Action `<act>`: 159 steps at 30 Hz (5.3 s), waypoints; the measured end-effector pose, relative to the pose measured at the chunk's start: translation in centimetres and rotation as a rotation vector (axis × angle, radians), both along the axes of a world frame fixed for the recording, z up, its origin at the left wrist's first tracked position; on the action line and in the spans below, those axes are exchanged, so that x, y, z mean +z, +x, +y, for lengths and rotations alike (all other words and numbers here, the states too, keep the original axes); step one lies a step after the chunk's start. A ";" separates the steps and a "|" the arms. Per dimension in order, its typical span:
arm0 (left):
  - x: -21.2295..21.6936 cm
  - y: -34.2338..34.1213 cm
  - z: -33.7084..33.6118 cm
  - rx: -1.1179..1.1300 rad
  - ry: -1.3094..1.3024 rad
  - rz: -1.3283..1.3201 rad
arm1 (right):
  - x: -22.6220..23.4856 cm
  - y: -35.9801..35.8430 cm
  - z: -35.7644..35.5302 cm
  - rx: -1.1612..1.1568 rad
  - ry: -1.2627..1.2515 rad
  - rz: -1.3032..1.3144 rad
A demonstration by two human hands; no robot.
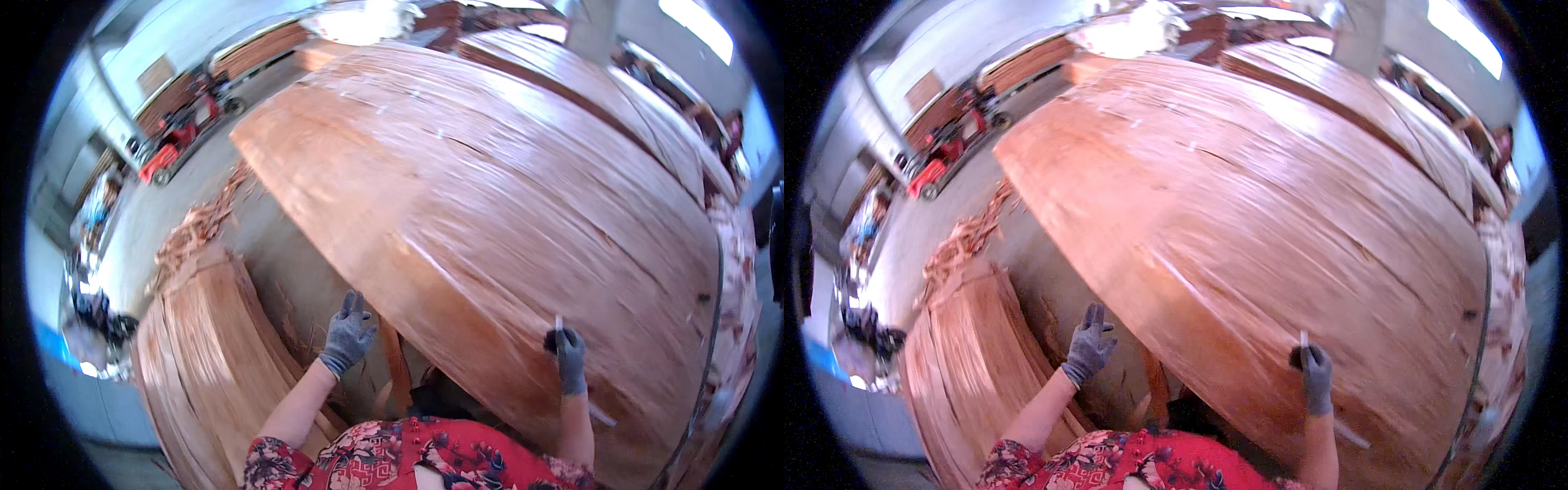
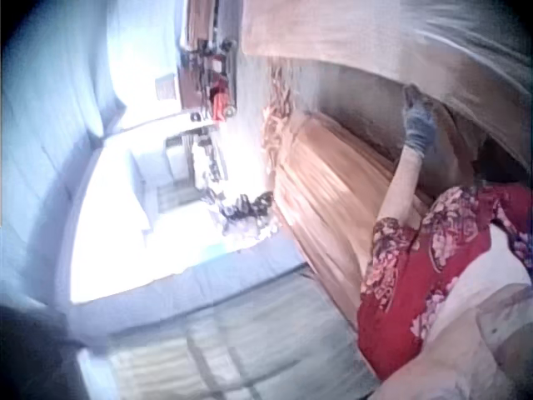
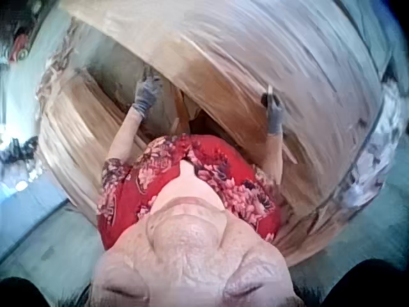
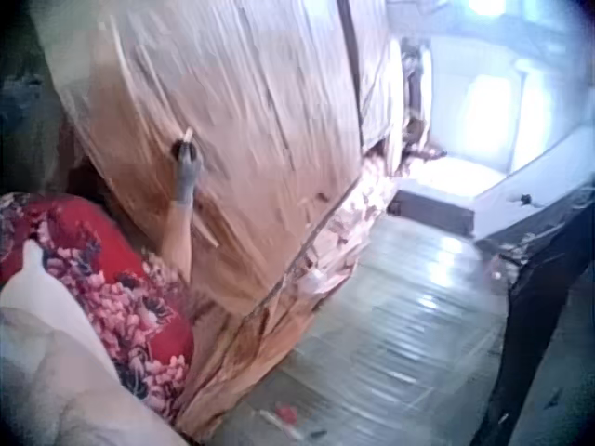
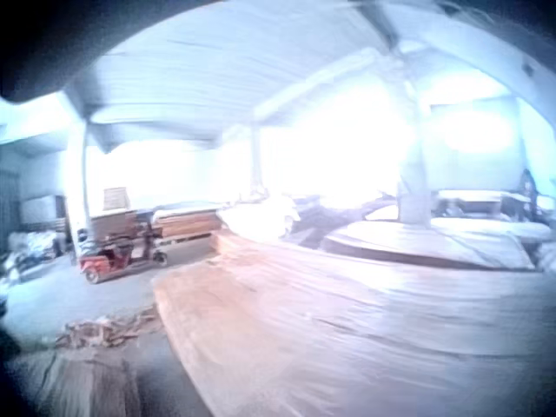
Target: The person aligns and secures large wooden panels using white tape and a thin wooden stick. They smooth the surface, apply tape strips across seams, and use the stick to press or adjust the panels.
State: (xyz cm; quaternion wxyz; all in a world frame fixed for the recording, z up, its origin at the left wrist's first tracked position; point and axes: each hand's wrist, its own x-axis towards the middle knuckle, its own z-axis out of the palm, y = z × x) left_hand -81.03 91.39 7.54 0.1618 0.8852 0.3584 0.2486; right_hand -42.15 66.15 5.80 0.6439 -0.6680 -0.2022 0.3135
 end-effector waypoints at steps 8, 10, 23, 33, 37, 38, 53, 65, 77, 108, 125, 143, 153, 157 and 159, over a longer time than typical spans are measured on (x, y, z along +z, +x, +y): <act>1.2 7.5 9.5 -0.391 0.077 0.238 | 0.3 1.8 13.9 -0.054 -0.001 0.241; 0.8 10.9 13.8 -0.476 0.155 0.218 | 0.6 2.2 16.8 -0.080 -0.068 0.252; -0.6 41.2 38.0 -0.569 0.229 0.051 | 2.2 0.9 26.9 -0.052 -0.381 0.133; -2.4 43.1 39.1 -0.664 0.257 0.203 | 4.0 8.1 39.4 -0.168 -0.156 0.479; -1.4 43.1 38.8 -0.616 0.162 0.059 | 2.9 12.3 43.8 -0.112 -0.038 0.547; -1.1 43.2 38.7 -0.595 0.111 -0.003 | 2.9 13.0 44.3 -0.101 -0.046 0.531; -3.1 48.2 36.2 -0.620 0.162 0.052 | 2.3 15.9 44.9 -0.044 -0.065 0.636; -3.1 49.5 36.5 -0.856 0.319 0.086 | 3.4 16.0 45.3 -0.030 -0.215 0.533; -2.7 50.2 33.4 -0.594 0.236 0.230 | 3.2 14.0 42.1 -0.039 -0.306 0.543; -3.3 49.9 34.2 -0.607 0.134 0.053 | 10.7 18.9 39.0 0.051 -0.270 0.170; -3.4 50.8 33.1 -0.393 0.064 0.033 | 4.3 16.2 39.3 -0.048 -0.394 0.392; -3.2 58.1 28.8 -0.671 0.227 0.230 | 3.1 21.3 38.4 0.316 -0.428 0.179; -3.6 58.2 28.9 -0.686 0.324 0.279 | 3.7 22.4 22.9 -0.193 -0.561 0.148; -3.5 58.4 28.9 -0.625 0.263 0.351 | 2.9 21.8 15.4 -0.600 -0.434 0.192; -2.8 59.1 27.4 -0.745 0.168 0.145 | 2.5 21.7 13.4 -0.702 -0.222 0.195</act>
